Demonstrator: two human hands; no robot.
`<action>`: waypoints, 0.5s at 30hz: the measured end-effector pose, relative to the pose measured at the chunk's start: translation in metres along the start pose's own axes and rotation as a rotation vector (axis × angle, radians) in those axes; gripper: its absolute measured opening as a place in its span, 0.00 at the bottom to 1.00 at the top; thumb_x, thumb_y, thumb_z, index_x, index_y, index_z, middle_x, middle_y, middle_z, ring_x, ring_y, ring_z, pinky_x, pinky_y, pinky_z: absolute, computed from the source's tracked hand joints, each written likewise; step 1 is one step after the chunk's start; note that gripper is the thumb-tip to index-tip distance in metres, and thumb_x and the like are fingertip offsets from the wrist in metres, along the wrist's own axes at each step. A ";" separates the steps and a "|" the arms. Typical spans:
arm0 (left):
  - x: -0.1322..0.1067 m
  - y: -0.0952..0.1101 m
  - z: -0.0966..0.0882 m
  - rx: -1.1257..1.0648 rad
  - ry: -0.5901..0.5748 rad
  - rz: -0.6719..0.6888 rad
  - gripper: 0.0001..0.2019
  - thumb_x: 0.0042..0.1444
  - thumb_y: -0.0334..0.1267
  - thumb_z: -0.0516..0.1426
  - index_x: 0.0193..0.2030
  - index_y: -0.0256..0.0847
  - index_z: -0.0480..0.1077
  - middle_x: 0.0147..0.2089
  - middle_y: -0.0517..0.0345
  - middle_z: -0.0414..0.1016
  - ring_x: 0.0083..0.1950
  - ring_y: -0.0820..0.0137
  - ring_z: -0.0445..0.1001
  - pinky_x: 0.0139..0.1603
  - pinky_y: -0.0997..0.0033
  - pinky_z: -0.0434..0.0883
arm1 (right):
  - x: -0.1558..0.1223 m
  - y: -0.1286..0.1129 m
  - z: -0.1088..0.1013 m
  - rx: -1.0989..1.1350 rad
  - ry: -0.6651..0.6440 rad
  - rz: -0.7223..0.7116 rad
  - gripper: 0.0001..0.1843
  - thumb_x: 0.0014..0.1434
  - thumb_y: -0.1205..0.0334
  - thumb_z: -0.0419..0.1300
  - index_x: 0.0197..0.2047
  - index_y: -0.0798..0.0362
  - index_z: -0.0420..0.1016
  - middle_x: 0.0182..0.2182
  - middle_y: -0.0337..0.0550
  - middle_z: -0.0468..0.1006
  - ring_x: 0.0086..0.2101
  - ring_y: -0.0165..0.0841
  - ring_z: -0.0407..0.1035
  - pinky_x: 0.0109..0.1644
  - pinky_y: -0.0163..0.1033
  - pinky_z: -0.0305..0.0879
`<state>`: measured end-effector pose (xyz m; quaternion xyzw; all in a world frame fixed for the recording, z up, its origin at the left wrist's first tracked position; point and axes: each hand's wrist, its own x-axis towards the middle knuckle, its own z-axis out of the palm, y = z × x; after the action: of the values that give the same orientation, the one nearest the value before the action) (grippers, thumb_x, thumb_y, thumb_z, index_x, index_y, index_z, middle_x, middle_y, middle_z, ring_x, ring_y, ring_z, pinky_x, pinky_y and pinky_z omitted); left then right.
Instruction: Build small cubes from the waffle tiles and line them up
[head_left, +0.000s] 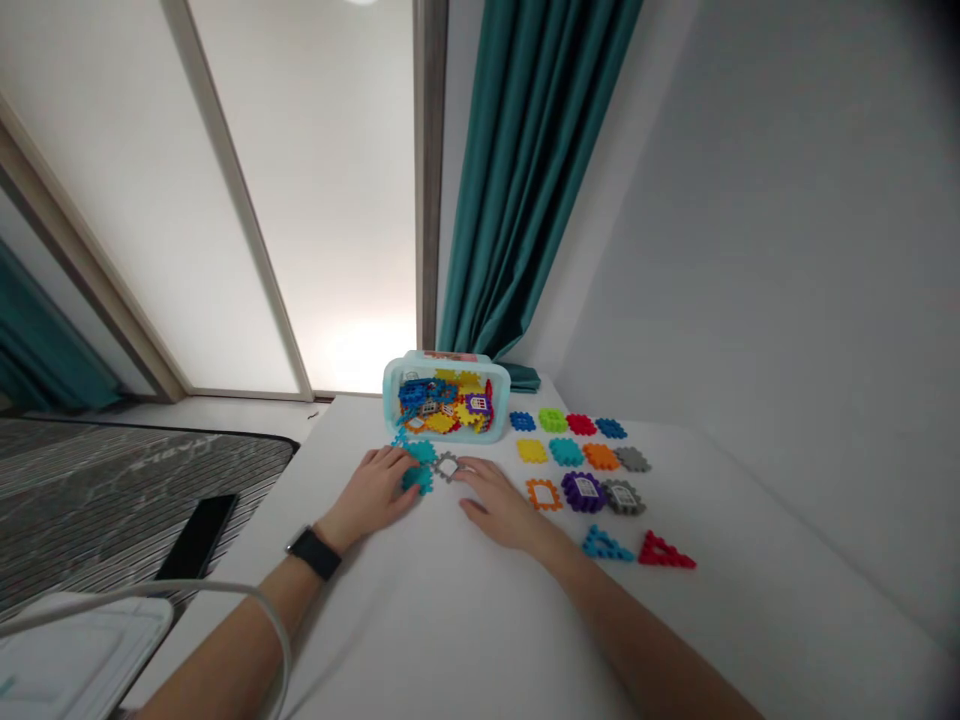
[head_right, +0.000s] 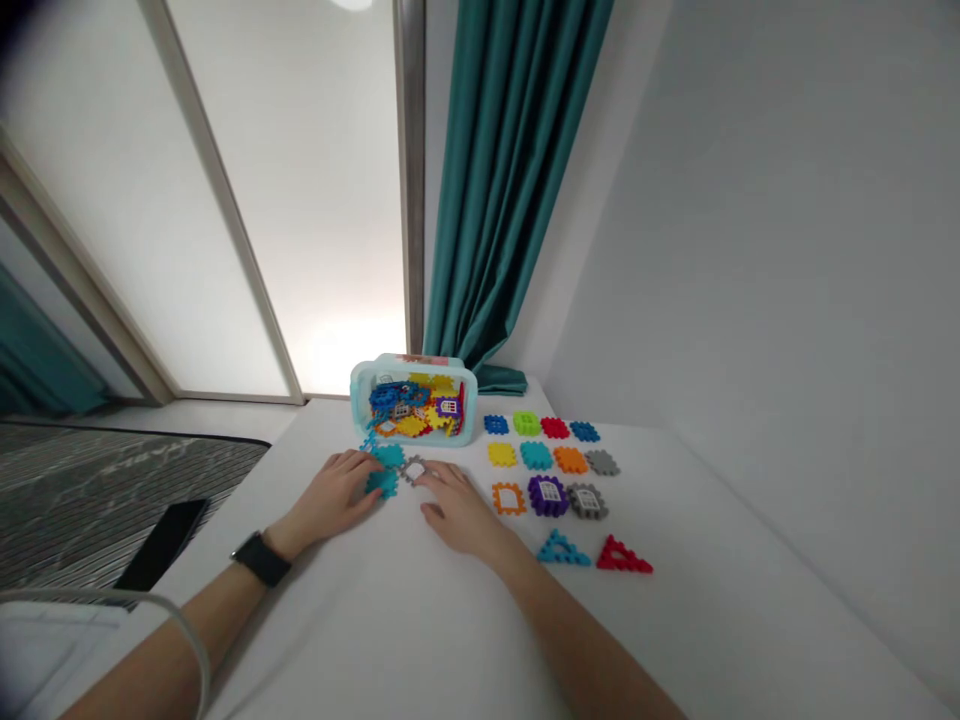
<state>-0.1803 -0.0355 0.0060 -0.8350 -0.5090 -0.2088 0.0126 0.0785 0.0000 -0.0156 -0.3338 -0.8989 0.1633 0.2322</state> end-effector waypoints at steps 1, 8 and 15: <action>0.000 0.000 0.000 0.006 -0.007 -0.004 0.10 0.61 0.41 0.56 0.48 0.44 0.70 0.50 0.51 0.77 0.53 0.57 0.72 0.53 0.55 0.67 | -0.001 -0.001 0.004 -0.024 0.006 -0.001 0.23 0.60 0.70 0.59 0.59 0.50 0.71 0.64 0.51 0.67 0.64 0.43 0.59 0.67 0.53 0.59; -0.001 -0.001 -0.001 -0.003 -0.049 -0.022 0.11 0.59 0.43 0.59 0.47 0.45 0.71 0.51 0.51 0.77 0.55 0.56 0.71 0.57 0.55 0.65 | -0.008 -0.004 0.012 -0.091 0.012 0.011 0.24 0.63 0.68 0.57 0.62 0.50 0.69 0.64 0.50 0.68 0.63 0.43 0.60 0.68 0.54 0.58; -0.012 -0.006 0.002 -0.082 -0.044 -0.004 0.10 0.57 0.40 0.61 0.46 0.47 0.73 0.50 0.55 0.77 0.54 0.58 0.73 0.56 0.57 0.66 | -0.014 -0.010 0.007 -0.078 0.019 -0.009 0.25 0.63 0.69 0.55 0.63 0.50 0.69 0.63 0.50 0.69 0.63 0.43 0.61 0.67 0.54 0.61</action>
<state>-0.1893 -0.0421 -0.0007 -0.8381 -0.5020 -0.2110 -0.0334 0.0793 -0.0178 -0.0215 -0.3402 -0.9037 0.1239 0.2284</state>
